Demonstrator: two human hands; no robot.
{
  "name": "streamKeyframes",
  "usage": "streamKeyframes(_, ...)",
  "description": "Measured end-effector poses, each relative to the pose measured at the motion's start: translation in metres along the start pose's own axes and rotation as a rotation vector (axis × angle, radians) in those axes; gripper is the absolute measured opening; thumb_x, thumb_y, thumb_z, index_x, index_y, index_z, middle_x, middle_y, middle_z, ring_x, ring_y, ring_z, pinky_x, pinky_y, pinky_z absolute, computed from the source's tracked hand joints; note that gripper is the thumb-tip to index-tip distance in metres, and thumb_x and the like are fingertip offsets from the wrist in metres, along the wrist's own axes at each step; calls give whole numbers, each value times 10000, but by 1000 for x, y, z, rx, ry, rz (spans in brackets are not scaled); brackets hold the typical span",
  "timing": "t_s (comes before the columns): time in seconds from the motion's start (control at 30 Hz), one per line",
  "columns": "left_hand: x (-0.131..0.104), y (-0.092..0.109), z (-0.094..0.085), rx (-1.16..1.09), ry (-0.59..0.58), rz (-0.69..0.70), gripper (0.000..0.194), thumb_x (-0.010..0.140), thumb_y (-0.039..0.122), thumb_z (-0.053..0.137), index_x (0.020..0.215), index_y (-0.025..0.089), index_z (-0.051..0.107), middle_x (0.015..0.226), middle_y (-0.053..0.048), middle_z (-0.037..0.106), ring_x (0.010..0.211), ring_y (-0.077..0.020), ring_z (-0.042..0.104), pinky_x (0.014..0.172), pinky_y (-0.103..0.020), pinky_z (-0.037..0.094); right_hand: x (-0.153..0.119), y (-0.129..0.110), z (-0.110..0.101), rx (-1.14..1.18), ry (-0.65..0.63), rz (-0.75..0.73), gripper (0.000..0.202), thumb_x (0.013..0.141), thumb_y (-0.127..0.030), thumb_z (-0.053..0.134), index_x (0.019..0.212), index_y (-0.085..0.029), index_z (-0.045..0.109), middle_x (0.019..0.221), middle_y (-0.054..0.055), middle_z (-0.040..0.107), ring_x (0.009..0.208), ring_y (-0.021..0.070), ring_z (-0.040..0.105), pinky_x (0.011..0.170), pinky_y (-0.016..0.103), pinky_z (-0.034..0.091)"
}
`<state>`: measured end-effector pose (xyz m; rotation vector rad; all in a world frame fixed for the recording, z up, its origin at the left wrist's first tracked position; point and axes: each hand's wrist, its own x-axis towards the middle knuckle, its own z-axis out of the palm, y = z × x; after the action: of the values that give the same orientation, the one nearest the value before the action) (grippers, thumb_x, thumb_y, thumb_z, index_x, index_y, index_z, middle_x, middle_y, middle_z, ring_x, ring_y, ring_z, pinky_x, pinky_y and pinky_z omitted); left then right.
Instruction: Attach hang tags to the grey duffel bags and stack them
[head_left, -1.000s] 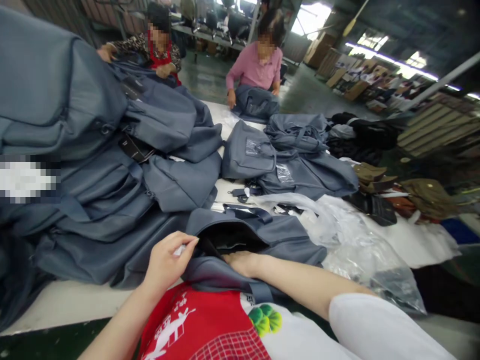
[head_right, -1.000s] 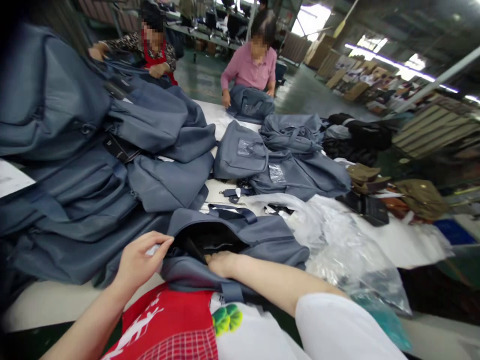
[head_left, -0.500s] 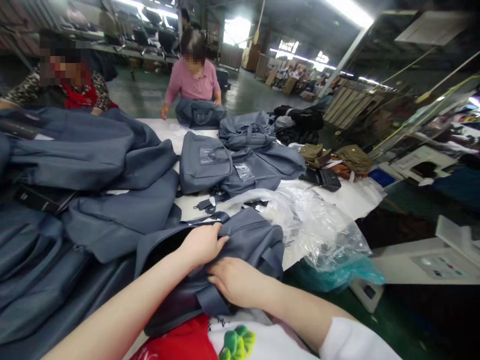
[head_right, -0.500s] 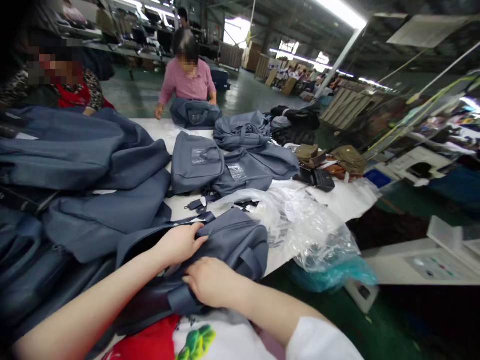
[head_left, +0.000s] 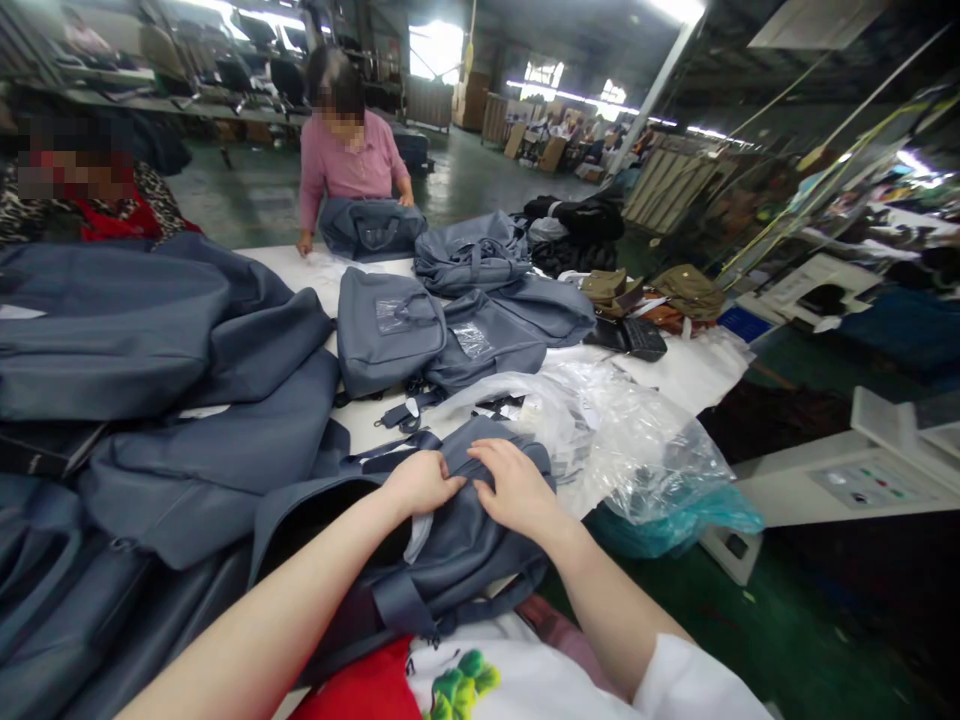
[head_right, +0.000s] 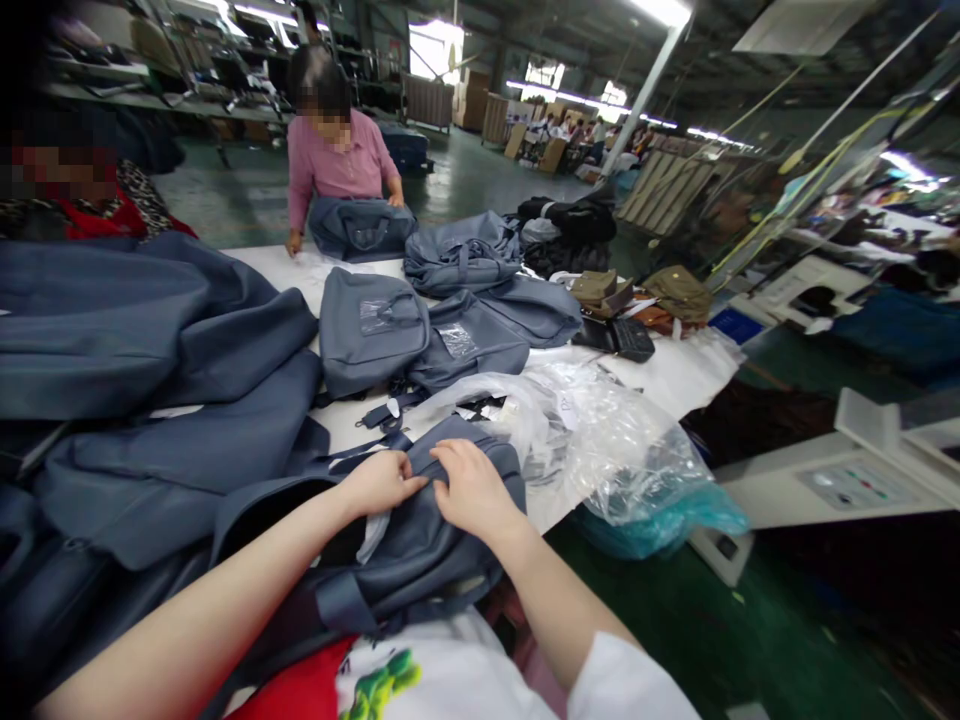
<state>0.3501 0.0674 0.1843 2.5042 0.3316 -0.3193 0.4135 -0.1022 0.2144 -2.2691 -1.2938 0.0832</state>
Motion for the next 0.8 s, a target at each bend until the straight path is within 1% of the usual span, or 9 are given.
streamKeyframes(0.07, -3, -2, 3, -28, 8, -10, 304, 760, 469, 561, 662, 184, 604, 608, -38, 649, 576, -178, 604, 549, -258, 411, 3, 11, -1, 9, -82, -34, 426, 731, -118, 566, 1153, -171, 583, 1199, 104, 580, 1147, 226, 501, 1022, 394, 391)
streamKeyframes(0.2, -7, -7, 3, -53, 132, -51, 137, 787, 241, 493, 766, 170, 609, 745, -75, 674, 714, -194, 627, 670, -277, 433, 6, 14, 6, -17, -241, -131, 538, 724, -290, 677, 1235, -185, 547, 1241, 111, 561, 1183, 255, 478, 1042, 421, 341)
streamKeyframes(0.27, -9, -12, -4, -72, 189, -79, 160, 771, 187, 479, 856, 163, 612, 814, -88, 677, 763, -203, 626, 708, -290, 433, 11, 13, 15, -60, -265, -155, 582, 714, -376, 716, 1239, -193, 546, 1201, 109, 578, 1143, 259, 500, 1019, 419, 337)
streamKeyframes(0.37, -14, -29, -25, -109, 233, -131, 235, 744, 180, 504, 956, 164, 605, 835, -72, 674, 733, -188, 620, 687, -277, 435, 25, 14, 31, -141, -214, -104, 347, 783, -384, 680, 1068, -191, 634, 989, 80, 630, 977, 225, 561, 901, 369, 377)
streamKeyframes(0.43, -23, -50, -43, -187, 257, -169, 237, 730, 198, 522, 950, 164, 604, 777, -43, 660, 649, -162, 603, 629, -257, 430, 37, 16, 39, -176, -149, -80, 205, 843, -367, 623, 930, -185, 661, 868, 62, 633, 884, 205, 569, 832, 343, 375)
streamKeyframes(0.5, -41, -80, -61, -347, 322, -204, 216, 721, 247, 544, 914, 165, 593, 672, 0, 614, 542, -131, 552, 550, -234, 405, 51, 20, 44, -183, -63, -79, 223, 877, -388, 575, 864, -184, 662, 827, 59, 632, 842, 198, 563, 794, 328, 365)
streamKeyframes(0.6, -88, -139, -71, -668, 458, -218, 288, 705, 363, 597, 919, 174, 556, 547, 63, 507, 436, -89, 435, 454, -196, 328, 73, 24, 48, -163, 33, -91, 283, 892, -429, 537, 823, -186, 665, 800, 56, 636, 808, 193, 557, 763, 311, 355)
streamKeyframes(0.7, -148, -201, -44, -892, 568, -318, 436, 640, 435, 680, 967, 181, 544, 511, 87, 469, 404, -69, 374, 408, -168, 270, 93, 26, 54, -159, 58, -109, 274, 886, -420, 549, 813, -188, 674, 787, 51, 645, 786, 187, 560, 756, 307, 354)
streamKeyframes(0.8, -200, -240, 12, -1065, 702, -569, 496, 564, 463, 717, 926, 167, 552, 480, 78, 479, 401, -83, 401, 391, -169, 289, 112, 22, 63, -171, 81, -119, 242, 873, -396, 576, 812, -187, 683, 803, 50, 659, 782, 186, 566, 762, 310, 354)
